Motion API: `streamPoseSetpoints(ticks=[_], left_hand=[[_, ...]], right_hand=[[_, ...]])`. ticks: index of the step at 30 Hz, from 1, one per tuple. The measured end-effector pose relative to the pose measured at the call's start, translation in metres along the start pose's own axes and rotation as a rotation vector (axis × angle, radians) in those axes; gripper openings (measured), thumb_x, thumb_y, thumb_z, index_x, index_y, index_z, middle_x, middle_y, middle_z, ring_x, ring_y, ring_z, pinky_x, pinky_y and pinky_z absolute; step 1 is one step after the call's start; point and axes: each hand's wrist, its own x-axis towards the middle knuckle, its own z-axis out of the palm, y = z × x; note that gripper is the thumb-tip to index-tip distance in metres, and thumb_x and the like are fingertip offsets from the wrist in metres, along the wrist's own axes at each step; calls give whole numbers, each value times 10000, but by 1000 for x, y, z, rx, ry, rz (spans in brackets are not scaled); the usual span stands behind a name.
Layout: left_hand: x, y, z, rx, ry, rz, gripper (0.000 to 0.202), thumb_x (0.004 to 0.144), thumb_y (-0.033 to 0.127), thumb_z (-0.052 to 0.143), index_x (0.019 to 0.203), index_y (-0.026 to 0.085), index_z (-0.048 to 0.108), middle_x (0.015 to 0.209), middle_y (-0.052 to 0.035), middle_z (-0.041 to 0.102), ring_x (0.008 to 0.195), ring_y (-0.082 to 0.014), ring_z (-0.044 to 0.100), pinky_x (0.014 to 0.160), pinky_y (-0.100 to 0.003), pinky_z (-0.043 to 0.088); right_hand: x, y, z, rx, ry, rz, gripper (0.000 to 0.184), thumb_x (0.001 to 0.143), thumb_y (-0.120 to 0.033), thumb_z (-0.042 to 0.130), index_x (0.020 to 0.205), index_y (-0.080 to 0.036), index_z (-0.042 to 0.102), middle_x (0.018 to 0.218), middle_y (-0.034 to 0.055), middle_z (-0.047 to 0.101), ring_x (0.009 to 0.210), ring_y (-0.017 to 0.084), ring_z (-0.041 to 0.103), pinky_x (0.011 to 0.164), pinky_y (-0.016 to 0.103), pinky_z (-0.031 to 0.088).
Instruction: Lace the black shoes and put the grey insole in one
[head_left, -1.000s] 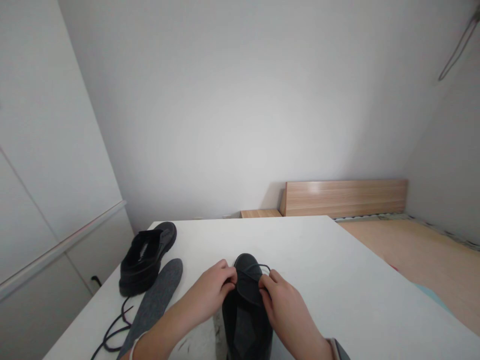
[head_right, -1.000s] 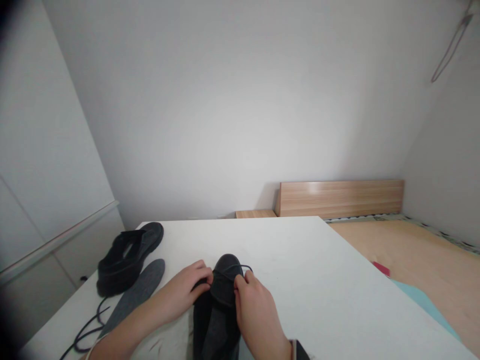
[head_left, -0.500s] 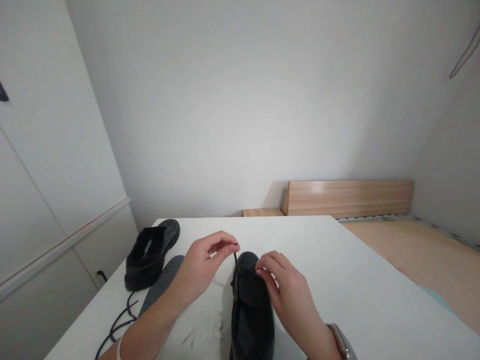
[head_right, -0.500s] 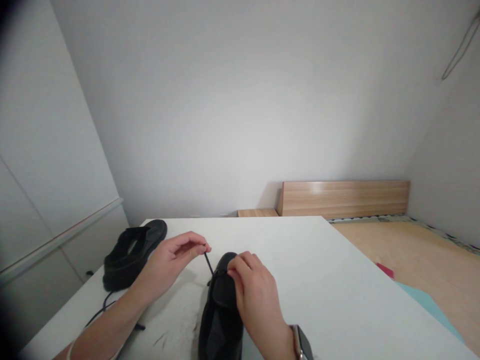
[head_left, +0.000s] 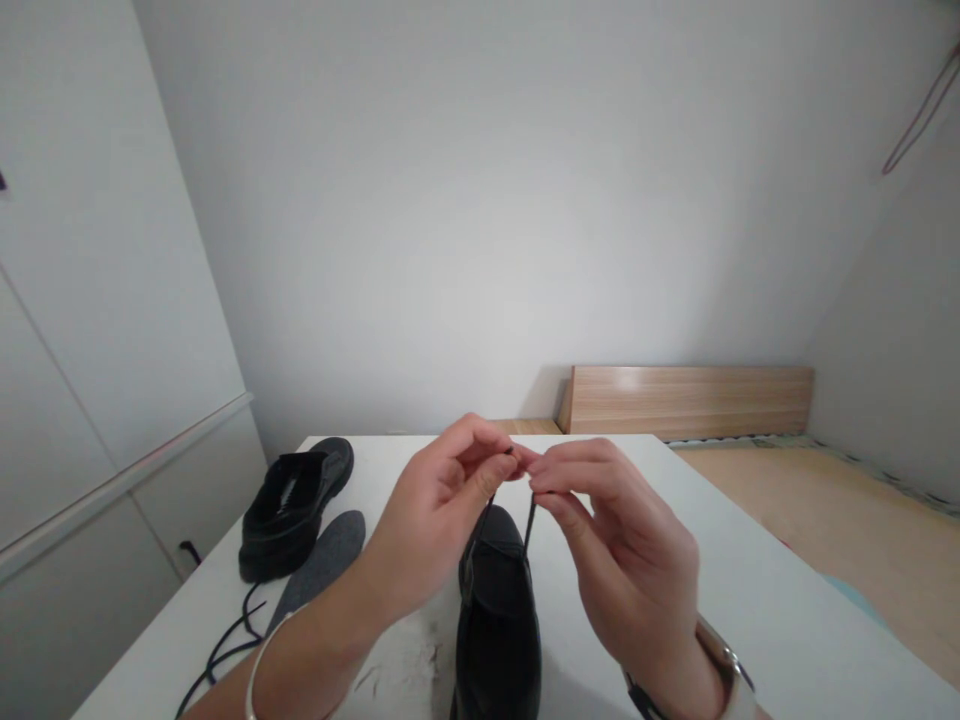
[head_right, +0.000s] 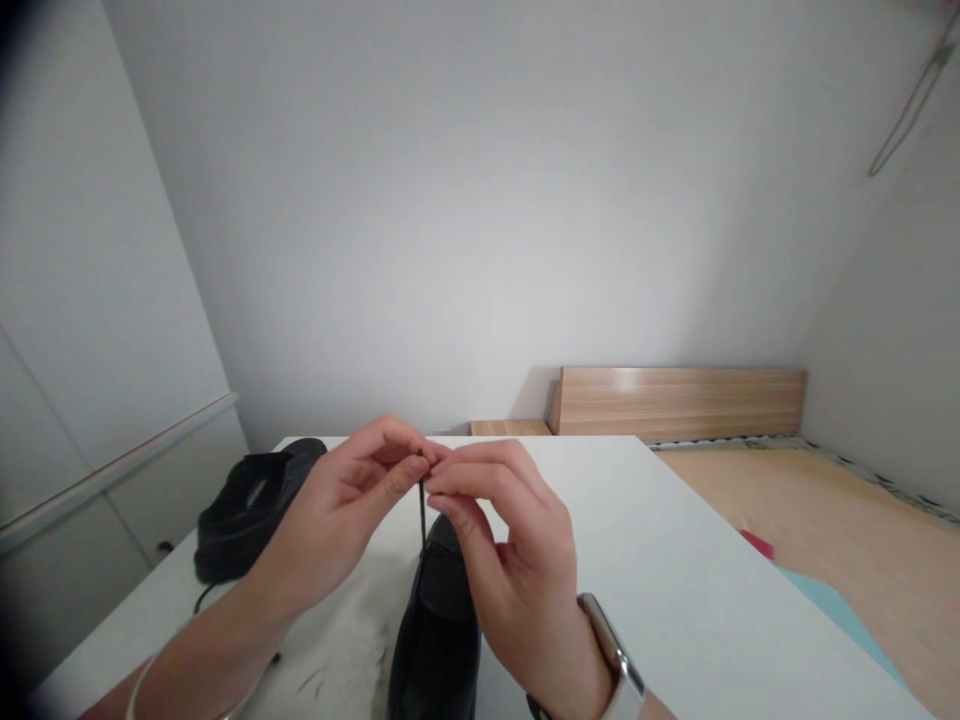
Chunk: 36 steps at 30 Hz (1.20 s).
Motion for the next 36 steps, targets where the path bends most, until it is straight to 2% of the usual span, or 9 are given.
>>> streamPoseSetpoints(ticks=[4, 10, 16, 18, 20, 24, 28, 32, 36], left_hand=[[1, -1, 6, -241, -171, -60, 167, 952, 342, 562, 897, 194, 509, 678, 31, 622, 661, -112, 606, 667, -224, 493], [0, -7, 3, -156, -108, -31, 165, 960, 277, 554, 827, 187, 517, 665, 31, 598, 673, -113, 586, 727, -257, 491], [-1, -5, 2, -101, -116, -42, 104, 919, 255, 615, 847, 180, 609, 768, -12, 667, 750, -143, 640, 708, -261, 508], [0, -4, 1, -78, -113, -41, 89, 904, 235, 634, 831, 185, 635, 797, -16, 679, 766, -147, 647, 705, -259, 511], [1, -4, 0, -57, -104, -26, 74, 888, 221, 654, 821, 190, 656, 809, -14, 681, 771, -151, 647, 720, -266, 512], [5, -4, -3, 31, -64, 17, 38, 872, 210, 678, 835, 205, 687, 830, -9, 694, 817, -164, 650, 796, -291, 500], [7, -4, -2, 179, 21, 134, 60, 864, 192, 683, 819, 226, 703, 860, -9, 703, 926, -185, 633, 877, -314, 464], [5, -3, 0, 235, 61, 221, 75, 849, 181, 695, 804, 239, 708, 926, -19, 692, 1036, -202, 600, 930, -325, 447], [4, -1, -6, 220, 120, 264, 82, 850, 162, 692, 802, 229, 699, 916, -12, 665, 914, -162, 614, 852, -283, 462]], right_hand=[[10, -1, 1, -9, 37, 23, 145, 892, -135, 634, 891, -261, 706, 1002, 34, 567, 914, 171, 597, 715, 284, 522], [3, 36, 8, 135, -77, 255, 188, 989, -251, 457, 1050, -220, 632, 923, 39, 665, 823, 166, 628, 704, 278, 530], [-30, 90, 19, -327, -742, 295, 280, 894, -69, 395, 942, -163, 655, 916, 78, 692, 908, 210, 636, 852, 352, 505], [-32, 94, 17, -287, -824, 331, 288, 905, -77, 394, 906, -174, 665, 884, 54, 693, 854, 188, 640, 810, 318, 516], [-27, 93, 13, -170, -743, 389, 290, 942, -126, 399, 870, -185, 673, 831, 31, 695, 802, 177, 641, 780, 305, 522], [-11, 80, -1, 26, -408, 386, 216, 971, -231, 467, 982, -187, 678, 929, 50, 716, 883, 203, 646, 854, 357, 509], [-4, 55, -6, 264, -322, 288, 257, 999, -357, 468, 1086, -225, 671, 1006, 60, 704, 928, 200, 648, 850, 338, 519], [-5, 34, 2, 194, -157, 217, 113, 920, -292, 637, 987, -232, 705, 884, 35, 710, 815, 175, 642, 755, 290, 518], [-6, 36, 6, 201, -9, 230, 89, 924, -236, 627, 913, -234, 715, 833, 23, 708, 795, 163, 649, 735, 279, 518]])
